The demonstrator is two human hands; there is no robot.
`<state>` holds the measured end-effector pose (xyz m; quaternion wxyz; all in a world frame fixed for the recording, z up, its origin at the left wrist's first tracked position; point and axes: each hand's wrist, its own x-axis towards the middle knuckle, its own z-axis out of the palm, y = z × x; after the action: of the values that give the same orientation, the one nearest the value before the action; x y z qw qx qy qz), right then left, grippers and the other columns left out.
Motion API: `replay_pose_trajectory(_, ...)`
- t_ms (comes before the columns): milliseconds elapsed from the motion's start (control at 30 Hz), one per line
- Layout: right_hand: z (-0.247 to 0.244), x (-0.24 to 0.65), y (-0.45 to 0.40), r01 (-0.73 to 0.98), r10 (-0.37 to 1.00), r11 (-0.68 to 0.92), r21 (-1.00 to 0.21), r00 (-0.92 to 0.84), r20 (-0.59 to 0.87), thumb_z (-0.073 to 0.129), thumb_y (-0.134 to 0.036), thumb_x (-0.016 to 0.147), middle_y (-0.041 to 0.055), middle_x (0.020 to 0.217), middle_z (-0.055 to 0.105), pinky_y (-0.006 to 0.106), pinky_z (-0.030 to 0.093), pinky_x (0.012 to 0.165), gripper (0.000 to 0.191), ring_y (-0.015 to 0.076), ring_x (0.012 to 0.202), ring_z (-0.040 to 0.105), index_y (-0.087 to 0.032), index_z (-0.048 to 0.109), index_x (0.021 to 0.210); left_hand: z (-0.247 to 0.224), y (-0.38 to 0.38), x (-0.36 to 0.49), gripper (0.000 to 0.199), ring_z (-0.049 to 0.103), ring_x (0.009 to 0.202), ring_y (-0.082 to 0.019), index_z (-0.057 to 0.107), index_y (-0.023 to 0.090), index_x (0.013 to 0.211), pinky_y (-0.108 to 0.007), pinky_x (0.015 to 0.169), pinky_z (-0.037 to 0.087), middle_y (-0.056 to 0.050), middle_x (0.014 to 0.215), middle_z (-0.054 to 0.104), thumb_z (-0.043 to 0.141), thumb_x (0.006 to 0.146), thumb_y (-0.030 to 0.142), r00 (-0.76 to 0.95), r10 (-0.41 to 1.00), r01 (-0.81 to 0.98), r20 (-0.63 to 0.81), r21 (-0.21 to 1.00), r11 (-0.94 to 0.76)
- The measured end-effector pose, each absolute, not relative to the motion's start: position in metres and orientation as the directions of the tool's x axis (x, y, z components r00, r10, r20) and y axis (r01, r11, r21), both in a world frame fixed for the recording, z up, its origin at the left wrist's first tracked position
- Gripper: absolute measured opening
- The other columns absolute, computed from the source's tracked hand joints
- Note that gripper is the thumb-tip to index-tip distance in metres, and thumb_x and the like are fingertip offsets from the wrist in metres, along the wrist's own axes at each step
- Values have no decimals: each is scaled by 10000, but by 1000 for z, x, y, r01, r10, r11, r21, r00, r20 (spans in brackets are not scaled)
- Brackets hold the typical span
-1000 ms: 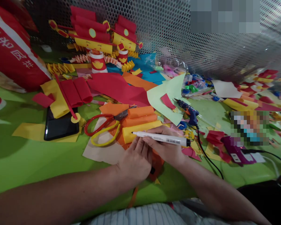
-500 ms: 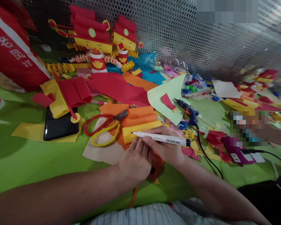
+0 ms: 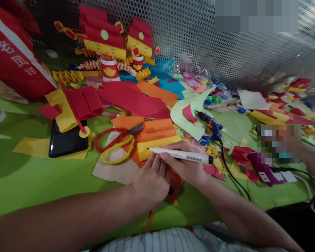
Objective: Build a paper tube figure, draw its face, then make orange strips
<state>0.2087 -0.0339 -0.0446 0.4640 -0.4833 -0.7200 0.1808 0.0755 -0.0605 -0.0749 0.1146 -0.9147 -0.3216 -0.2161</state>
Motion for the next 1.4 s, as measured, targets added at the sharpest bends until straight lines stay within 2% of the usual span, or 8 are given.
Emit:
replay_pose_trajectory(100, -44, 208, -34, 521, 867, 464, -716, -102, 488, 667, -317, 767, -14, 646, 702, 205, 533, 456, 106, 125, 531, 657, -225, 616, 782, -74, -60, 75, 374, 640, 999, -299, 639, -19, 1056, -450, 912, 455, -229, 1055, 678, 349, 866, 120, 694, 535, 641, 482, -75, -764)
replay_pose_trajectory(200, -39, 214, -34, 498, 852, 482, -721, -72, 519, 688, -269, 744, -20, 650, 690, 204, 515, 464, 90, 115, 532, 643, -225, 619, 781, -73, -60, 74, 379, 611, 1069, -309, 614, -33, 1105, -446, 939, 442, -238, 1105, 658, 369, 865, 129, 704, 544, 641, 456, -79, -764)
replay_pose_trajectory(333, -32, 235, -29, 380, 810, 457, -804, 196, 552, 715, -276, 730, -32, 640, 649, 226, 489, 470, 124, 104, 512, 598, -226, 621, 794, -69, -60, 74, 423, 541, 1177, -326, 596, -29, 1142, -433, 965, 431, -253, 1228, 584, 379, 903, 244, 713, 565, 651, 415, -92, -754)
replay_pose_trajectory(433, -33, 247, -26, 301, 839, 395, -868, 266, 474, 709, -325, 744, -31, 595, 622, 228, 457, 442, 141, 107, 491, 577, -216, 626, 780, -68, -60, 74, 445, 528, 1192, -329, 612, -10, 1130, -421, 966, 433, -243, 1245, 575, 388, 912, 308, 717, 571, 655, 398, -105, -749)
replay_pose_trajectory(767, -36, 245, -22, 492, 856, 349, -798, 179, 485, 693, -316, 737, -40, 518, 564, 211, 390, 383, 155, 99, 421, 504, -204, 598, 688, -66, -58, 74, 473, 512, 1204, -343, 617, 2, 1150, -413, 956, 438, -241, 1259, 563, 437, 887, 352, 735, 592, 652, 331, -107, -751)
replay_pose_trajectory(933, -39, 247, -19, 505, 877, 314, -804, 169, 449, 687, -303, 734, -45, 483, 538, 225, 407, 405, 164, 109, 430, 507, -201, 578, 666, -66, -59, 74, 490, 490, 1230, -333, 592, 0, 1185, -430, 967, 425, -255, 1286, 534, 415, 901, 358, 744, 601, 647, 292, -88, -757)
replay_pose_trajectory(1233, -41, 246, -17, 514, 902, 272, -813, 157, 401, 675, -356, 734, -29, 502, 546, 252, 439, 451, 194, 132, 493, 541, -208, 571, 664, -65, -58, 73, 457, 513, 1205, -340, 610, -4, 1156, -425, 950, 444, -258, 1255, 559, 410, 893, 312, 736, 593, 648, 327, -88, -757)
replay_pose_trajectory(1400, -38, 243, -16, 549, 886, 303, -779, 140, 443, 673, -344, 732, -35, 494, 526, 244, 409, 444, 192, 122, 487, 514, -214, 563, 643, -64, -58, 73, 451, 495, 1222, -345, 586, -19, 1181, -438, 966, 426, -276, 1275, 533, 401, 901, 283, 742, 599, 644, 302, -74, -761)
